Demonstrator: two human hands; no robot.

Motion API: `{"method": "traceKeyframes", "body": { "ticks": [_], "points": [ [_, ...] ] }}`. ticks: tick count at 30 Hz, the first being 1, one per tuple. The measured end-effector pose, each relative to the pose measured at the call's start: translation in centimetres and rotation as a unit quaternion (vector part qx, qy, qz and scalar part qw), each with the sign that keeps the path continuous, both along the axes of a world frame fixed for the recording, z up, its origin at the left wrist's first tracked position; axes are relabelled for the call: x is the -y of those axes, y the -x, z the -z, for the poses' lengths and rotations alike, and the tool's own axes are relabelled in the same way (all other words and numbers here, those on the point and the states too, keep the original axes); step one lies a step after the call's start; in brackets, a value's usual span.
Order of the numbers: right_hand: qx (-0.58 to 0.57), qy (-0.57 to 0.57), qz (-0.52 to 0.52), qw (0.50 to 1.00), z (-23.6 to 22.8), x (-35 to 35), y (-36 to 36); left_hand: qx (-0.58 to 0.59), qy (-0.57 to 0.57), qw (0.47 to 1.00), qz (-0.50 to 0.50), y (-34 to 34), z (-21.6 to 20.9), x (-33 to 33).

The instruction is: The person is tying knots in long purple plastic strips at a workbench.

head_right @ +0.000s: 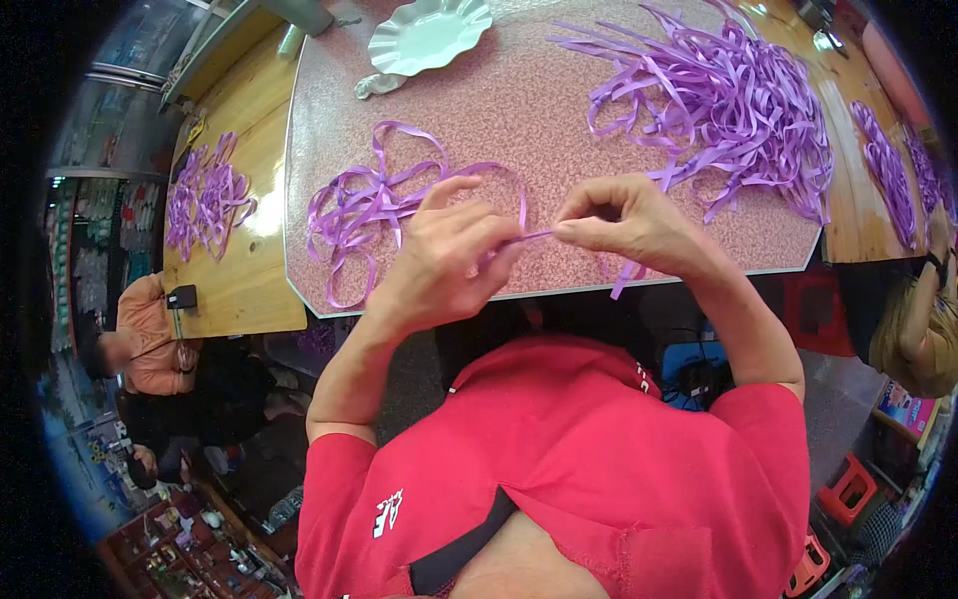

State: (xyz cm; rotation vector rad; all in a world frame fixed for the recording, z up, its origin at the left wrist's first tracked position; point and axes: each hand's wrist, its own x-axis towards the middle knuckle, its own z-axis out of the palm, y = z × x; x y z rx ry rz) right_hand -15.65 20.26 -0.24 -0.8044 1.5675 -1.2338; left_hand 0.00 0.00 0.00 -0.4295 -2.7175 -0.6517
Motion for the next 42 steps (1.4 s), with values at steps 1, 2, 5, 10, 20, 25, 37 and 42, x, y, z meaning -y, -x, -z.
{"method": "traceKeyframes", "body": {
  "ticks": [1,2,5,10,20,25,37,42],
  "points": [
    [-0.008,0.002,0.019,1.0,0.0,-0.4,0.6,0.009,-0.069,0.998,-0.003,-0.5,-0.2,1.0],
    [-0.016,0.005,0.038,0.999,0.0,-0.8,1.2,0.017,-0.137,0.99,-0.006,-1.0,-0.4,2.3],
    [-0.102,0.025,0.078,0.991,-0.1,-2.7,3.6,0.048,-0.228,0.971,-0.057,-3.3,-0.3,7.1],
    [-0.104,-0.001,0.128,0.986,0.1,-5.3,6.9,0.075,-0.364,0.914,-0.163,-7.1,-1.3,14.2],
    [-0.165,-0.01,0.125,0.978,0.5,-8.1,10.8,-0.013,-0.454,0.84,-0.295,-12.9,0.6,23.2],
    [-0.147,-0.013,0.178,0.973,1.6,-11.4,14.4,-0.072,-0.472,0.797,-0.371,-14.4,2.6,25.4],
    [-0.175,0.104,0.213,0.956,-1.9,-5.9,6.6,-0.008,-0.256,0.943,-0.21,-2.6,-0.4,6.0],
    [-0.15,0.159,0.16,0.963,-3.6,-4.1,2.4,0.171,-0.474,0.858,0.099,4.2,1.6,-5.2]
  ]
}}
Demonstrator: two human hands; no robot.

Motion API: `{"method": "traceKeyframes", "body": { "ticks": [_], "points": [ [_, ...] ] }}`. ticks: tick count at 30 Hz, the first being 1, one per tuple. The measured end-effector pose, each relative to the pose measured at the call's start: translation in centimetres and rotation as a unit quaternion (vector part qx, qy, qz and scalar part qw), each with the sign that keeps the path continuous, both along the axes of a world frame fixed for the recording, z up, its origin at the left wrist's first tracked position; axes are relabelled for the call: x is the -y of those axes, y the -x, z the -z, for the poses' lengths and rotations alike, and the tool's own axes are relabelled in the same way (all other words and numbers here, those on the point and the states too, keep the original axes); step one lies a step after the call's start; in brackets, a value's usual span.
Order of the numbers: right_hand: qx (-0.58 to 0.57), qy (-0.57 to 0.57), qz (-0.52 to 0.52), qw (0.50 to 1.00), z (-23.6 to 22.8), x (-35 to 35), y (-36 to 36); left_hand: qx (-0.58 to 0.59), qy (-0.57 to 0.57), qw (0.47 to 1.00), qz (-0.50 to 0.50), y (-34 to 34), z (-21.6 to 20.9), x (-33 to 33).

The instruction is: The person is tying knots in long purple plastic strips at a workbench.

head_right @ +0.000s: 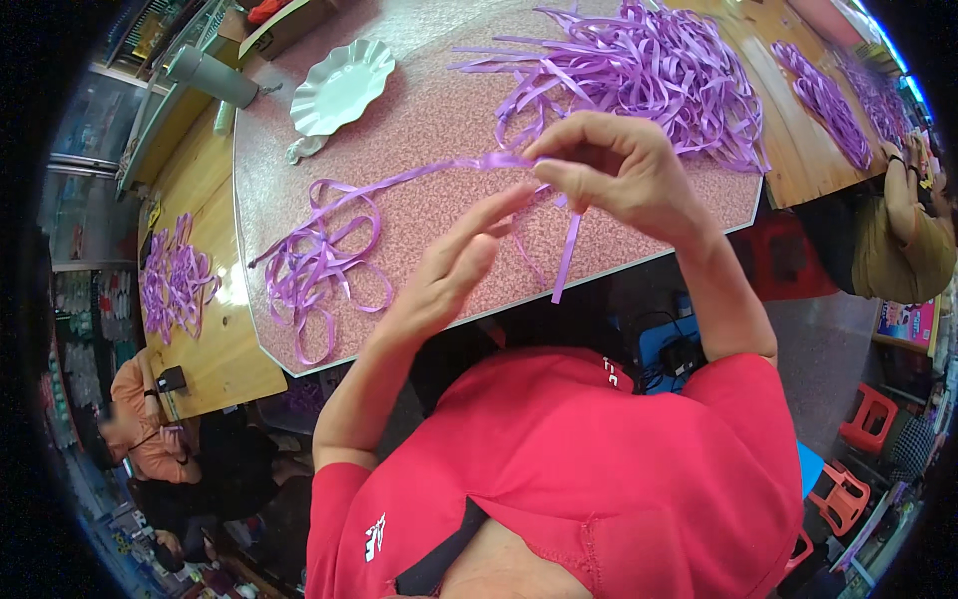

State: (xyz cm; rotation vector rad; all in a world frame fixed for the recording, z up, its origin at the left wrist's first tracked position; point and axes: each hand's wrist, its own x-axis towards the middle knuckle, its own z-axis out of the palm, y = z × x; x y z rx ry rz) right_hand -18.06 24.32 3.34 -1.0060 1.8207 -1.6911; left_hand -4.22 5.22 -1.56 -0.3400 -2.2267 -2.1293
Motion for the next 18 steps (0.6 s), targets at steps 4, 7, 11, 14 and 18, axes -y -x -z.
{"method": "traceKeyframes", "body": {
  "ticks": [4,7,11,14,18],
  "points": [
    [-0.087,0.011,0.014,0.996,-0.1,1.0,-2.2,0.014,-0.192,0.981,-0.029,3.4,-0.1,-4.0],
    [-0.094,0.027,0.045,0.994,1.6,1.1,-3.0,0.016,-0.392,0.92,-0.005,4.2,-1.5,-4.8],
    [0.049,0.137,0.063,0.987,2.3,2.6,-4.5,0.016,-0.424,0.905,-0.036,3.5,-2.2,-5.1],
    [0.038,0.177,0.077,0.981,3.3,3.1,-4.6,0.003,-0.42,0.907,-0.04,3.3,-2.3,-4.9],
    [0.082,0.312,0.048,0.945,3.7,2.4,-2.3,0.02,-0.508,0.859,-0.06,3.4,-1.8,-2.3]
  ]
}}
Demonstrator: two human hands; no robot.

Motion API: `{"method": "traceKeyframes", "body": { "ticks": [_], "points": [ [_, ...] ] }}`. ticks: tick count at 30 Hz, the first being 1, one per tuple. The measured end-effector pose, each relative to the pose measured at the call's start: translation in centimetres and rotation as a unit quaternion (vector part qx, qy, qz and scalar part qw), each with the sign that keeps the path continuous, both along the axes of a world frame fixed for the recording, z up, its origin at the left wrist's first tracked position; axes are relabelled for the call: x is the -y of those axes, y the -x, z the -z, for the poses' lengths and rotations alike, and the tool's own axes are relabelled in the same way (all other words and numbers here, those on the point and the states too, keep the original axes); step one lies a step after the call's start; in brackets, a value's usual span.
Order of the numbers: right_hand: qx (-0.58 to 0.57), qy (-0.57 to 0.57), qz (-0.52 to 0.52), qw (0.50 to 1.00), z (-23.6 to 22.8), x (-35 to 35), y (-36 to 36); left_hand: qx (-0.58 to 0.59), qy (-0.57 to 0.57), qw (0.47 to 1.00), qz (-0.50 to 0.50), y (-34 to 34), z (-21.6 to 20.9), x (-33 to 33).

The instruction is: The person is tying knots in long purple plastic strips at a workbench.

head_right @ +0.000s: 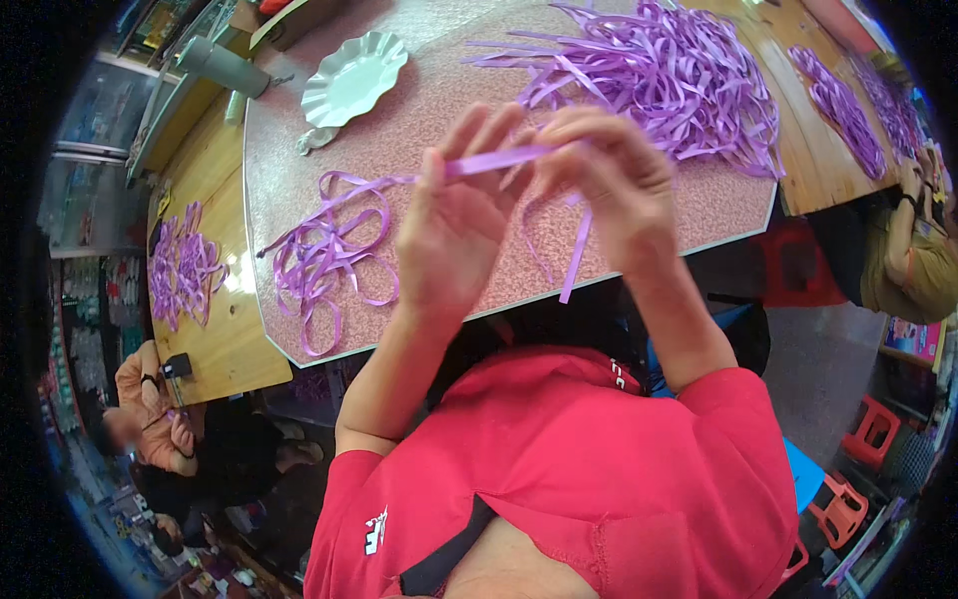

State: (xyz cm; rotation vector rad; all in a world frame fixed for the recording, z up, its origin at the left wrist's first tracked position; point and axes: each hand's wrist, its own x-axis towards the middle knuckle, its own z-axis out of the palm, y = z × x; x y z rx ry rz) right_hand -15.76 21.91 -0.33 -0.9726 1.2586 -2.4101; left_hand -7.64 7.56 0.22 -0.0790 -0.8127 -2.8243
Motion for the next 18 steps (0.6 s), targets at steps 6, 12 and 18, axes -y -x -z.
{"method": "traceKeyframes", "body": {
  "ticks": [6,12,18],
  "points": [
    [0.164,0.164,0.019,0.973,2.0,-14.0,11.5,0.091,0.043,0.978,-0.183,-2.4,2.2,12.1],
    [0.252,0.199,0.224,0.92,6.5,-21.7,18.6,0.152,0.153,0.935,-0.283,-6.2,4.2,18.2],
    [0.036,-0.101,0.238,0.965,0.7,-6.7,8.6,0.159,0.357,0.893,-0.222,-5.6,2.9,12.5]
  ]
}}
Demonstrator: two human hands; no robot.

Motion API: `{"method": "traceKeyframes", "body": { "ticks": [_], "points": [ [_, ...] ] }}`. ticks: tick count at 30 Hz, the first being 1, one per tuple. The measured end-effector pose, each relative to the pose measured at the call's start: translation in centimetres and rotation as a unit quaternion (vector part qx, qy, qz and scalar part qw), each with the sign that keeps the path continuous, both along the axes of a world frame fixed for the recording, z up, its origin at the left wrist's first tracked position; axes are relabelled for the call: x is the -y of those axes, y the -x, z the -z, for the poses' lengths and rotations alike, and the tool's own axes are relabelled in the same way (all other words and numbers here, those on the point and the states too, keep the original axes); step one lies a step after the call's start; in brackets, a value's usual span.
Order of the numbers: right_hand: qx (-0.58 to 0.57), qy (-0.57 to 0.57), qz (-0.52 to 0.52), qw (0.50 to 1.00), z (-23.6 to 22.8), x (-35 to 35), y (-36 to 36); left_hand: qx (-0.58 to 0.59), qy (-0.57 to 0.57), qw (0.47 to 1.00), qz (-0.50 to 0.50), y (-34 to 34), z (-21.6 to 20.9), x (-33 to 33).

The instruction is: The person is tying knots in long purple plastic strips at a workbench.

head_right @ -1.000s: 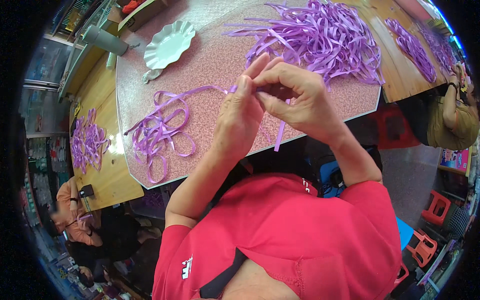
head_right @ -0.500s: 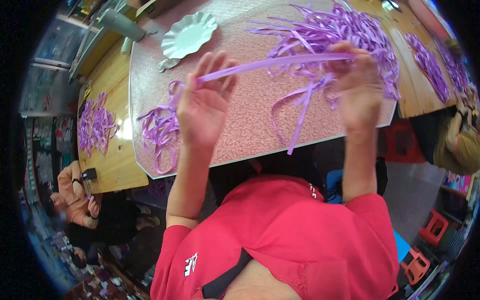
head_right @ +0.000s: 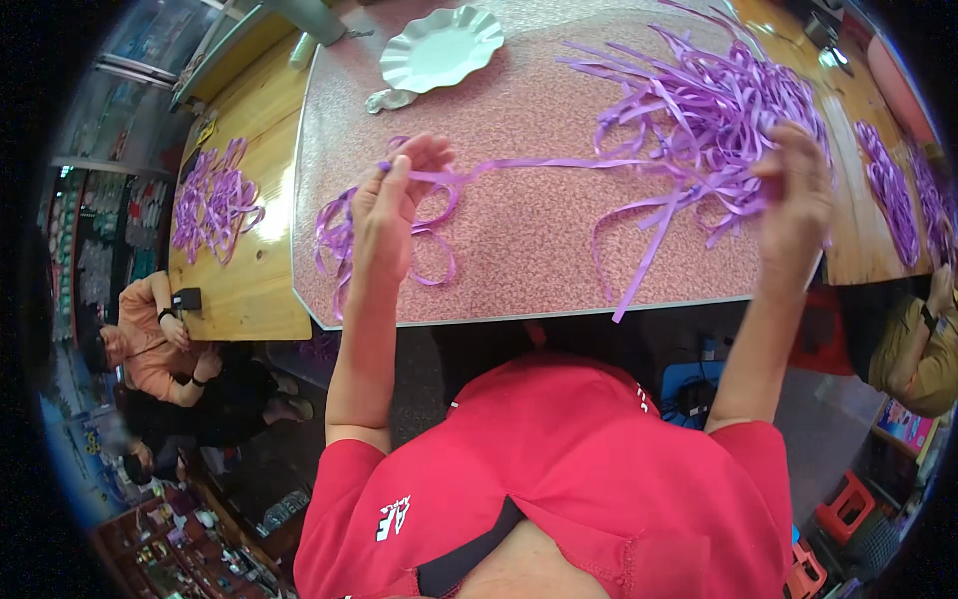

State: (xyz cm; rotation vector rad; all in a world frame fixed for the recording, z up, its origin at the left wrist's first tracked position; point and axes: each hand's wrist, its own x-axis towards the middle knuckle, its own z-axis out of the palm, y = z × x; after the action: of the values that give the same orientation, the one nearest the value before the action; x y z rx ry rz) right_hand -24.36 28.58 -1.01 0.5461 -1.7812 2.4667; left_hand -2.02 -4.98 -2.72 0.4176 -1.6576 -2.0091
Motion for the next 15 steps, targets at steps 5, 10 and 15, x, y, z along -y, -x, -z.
{"method": "traceKeyframes", "body": {
  "ticks": [5,10,15],
  "points": [
    [-0.257,-0.217,-0.189,0.923,-2.2,11.8,-7.8,0.025,0.093,0.992,0.088,0.6,-1.5,-3.9],
    [-0.271,-0.192,-0.235,0.914,-2.4,15.3,-9.4,0.072,0.179,0.974,0.123,0.9,-1.9,-4.8],
    [-0.26,-0.215,-0.274,0.901,-2.3,15.2,-9.4,0.098,0.195,0.963,0.159,0.6,-2.4,-4.8]
  ]
}}
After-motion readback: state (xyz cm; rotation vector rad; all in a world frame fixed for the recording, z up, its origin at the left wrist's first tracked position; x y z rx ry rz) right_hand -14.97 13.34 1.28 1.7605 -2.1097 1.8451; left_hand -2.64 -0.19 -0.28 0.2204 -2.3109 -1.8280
